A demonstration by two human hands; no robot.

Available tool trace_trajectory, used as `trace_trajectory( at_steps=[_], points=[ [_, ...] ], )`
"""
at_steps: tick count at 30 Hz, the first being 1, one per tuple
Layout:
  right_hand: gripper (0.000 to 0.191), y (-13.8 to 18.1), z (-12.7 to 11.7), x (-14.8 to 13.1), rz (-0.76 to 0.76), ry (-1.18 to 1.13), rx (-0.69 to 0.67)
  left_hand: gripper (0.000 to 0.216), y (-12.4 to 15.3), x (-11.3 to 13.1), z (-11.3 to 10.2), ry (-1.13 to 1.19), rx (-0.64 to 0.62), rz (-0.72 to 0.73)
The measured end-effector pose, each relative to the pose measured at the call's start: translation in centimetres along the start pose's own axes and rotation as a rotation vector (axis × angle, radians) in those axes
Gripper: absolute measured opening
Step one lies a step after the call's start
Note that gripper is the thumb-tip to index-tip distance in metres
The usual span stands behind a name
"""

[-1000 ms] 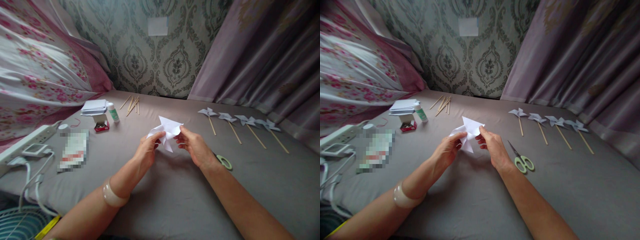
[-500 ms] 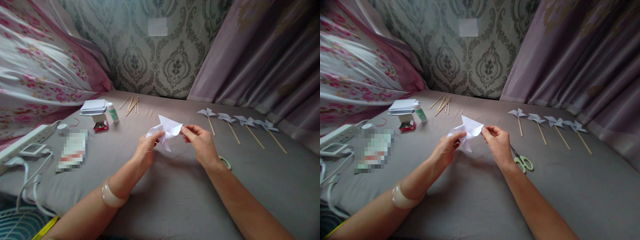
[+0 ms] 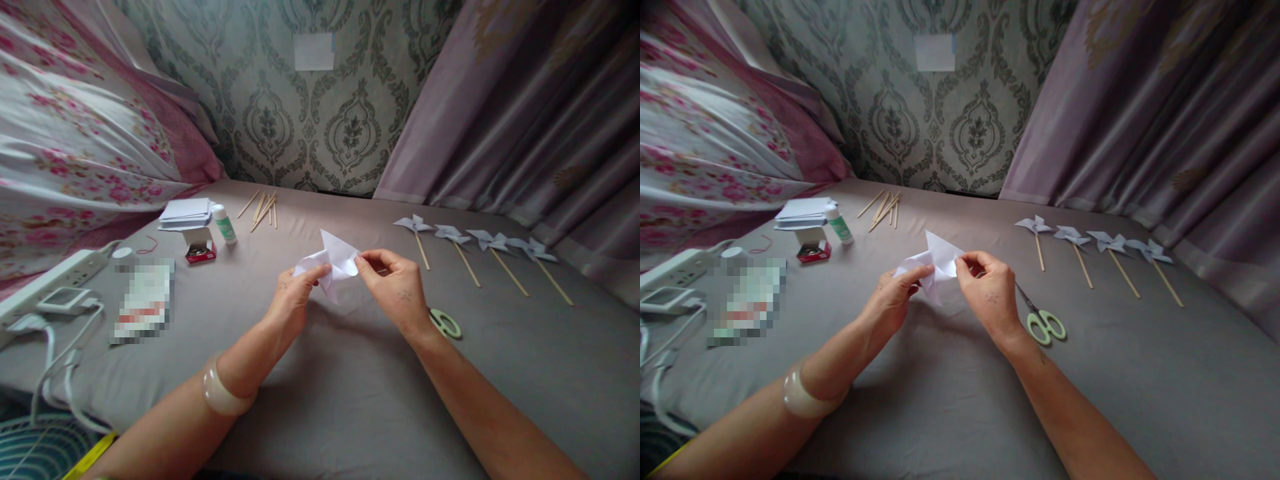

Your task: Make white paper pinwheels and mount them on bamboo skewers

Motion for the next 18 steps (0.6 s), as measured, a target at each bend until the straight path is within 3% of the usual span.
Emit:
trace_trajectory(
  at_steps=[6, 18],
  points=[
    [0.011, 0.8, 0.1, -2.9, -0.287, 0.295, 0.009, 0.017, 0.4, -0.1, 0.2, -0.009, -0.002, -0.021],
    [0.014, 3.2, 1.6, -5.5, -0.564, 0.657, 0.053, 0.014, 1.3, -0.1, 1.3, 0.052, -0.115, 0.030]
  ],
)
Point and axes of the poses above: each hand's wrist, its own y-axis away from the middle knuckle, its own z-axis out of the palm, x = y × z, the point moved 8 cm from there along -y, towards the middle knuckle, and after that the axes turned 9 degrees about -z, right-handed, at the moved point
